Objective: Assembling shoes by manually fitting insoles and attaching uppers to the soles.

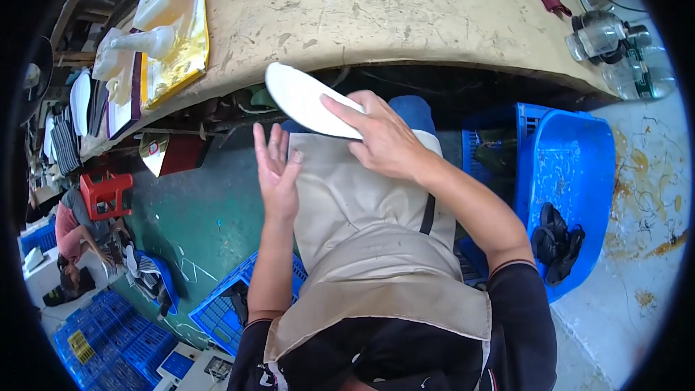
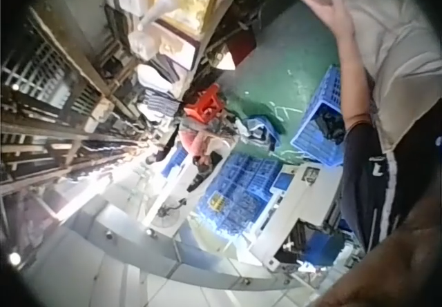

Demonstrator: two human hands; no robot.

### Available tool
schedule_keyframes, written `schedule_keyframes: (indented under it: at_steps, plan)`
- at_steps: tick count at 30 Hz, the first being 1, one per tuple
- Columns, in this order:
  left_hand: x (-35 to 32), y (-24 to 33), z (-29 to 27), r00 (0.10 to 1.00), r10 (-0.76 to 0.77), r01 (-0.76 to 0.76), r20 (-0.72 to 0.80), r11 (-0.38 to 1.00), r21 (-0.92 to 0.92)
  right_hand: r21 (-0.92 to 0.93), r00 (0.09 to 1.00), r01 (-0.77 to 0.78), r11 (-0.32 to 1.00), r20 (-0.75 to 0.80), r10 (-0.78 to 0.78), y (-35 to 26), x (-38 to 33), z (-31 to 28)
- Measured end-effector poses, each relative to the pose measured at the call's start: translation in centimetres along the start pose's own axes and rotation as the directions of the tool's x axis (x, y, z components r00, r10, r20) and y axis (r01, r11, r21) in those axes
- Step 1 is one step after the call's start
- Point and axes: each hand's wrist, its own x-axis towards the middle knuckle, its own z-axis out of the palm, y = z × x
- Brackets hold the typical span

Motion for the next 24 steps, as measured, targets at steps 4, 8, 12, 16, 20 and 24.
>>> schedule_keyframes:
  at_steps: [4, 8, 12, 16, 20, 24]
  plan:
    - [0.4, 1.4, 0.1, 0.997, 0.035, -0.031, 0.064, 0.998, -0.058, -0.255, 0.989, 0.145, 0.956, 0.055, -0.135, -1.0, 0.5, 1.0]
    - [0.6, 1.7, -0.4, 0.994, 0.041, -0.019, 0.105, 0.979, -0.201, -0.340, 0.980, 0.195, 0.920, 0.113, -0.166, -1.9, 0.4, 2.7]
    - [0.6, 1.3, 1.0, 0.996, -0.036, 0.070, 0.083, 0.892, -0.446, -0.340, 0.988, 0.151, 0.928, 0.067, -0.136, -2.3, -0.6, 3.2]
    - [0.8, 1.9, 1.3, 0.985, -0.163, 0.150, 0.050, 0.687, -0.711, -0.288, 1.000, 0.024, 0.957, -0.009, -0.027, -2.6, -1.7, 5.0]
    - [0.1, 0.6, 1.2, 0.976, -0.194, 0.201, 0.099, 0.622, -0.757, -0.409, 0.993, 0.072, 0.910, -0.056, -0.104, -2.6, -1.1, 5.6]
    - [-0.5, 0.6, 1.6, 0.973, -0.201, 0.220, 0.118, 0.627, -0.747, -0.466, 0.985, 0.098, 0.880, -0.078, -0.151, -2.7, -1.0, 5.8]
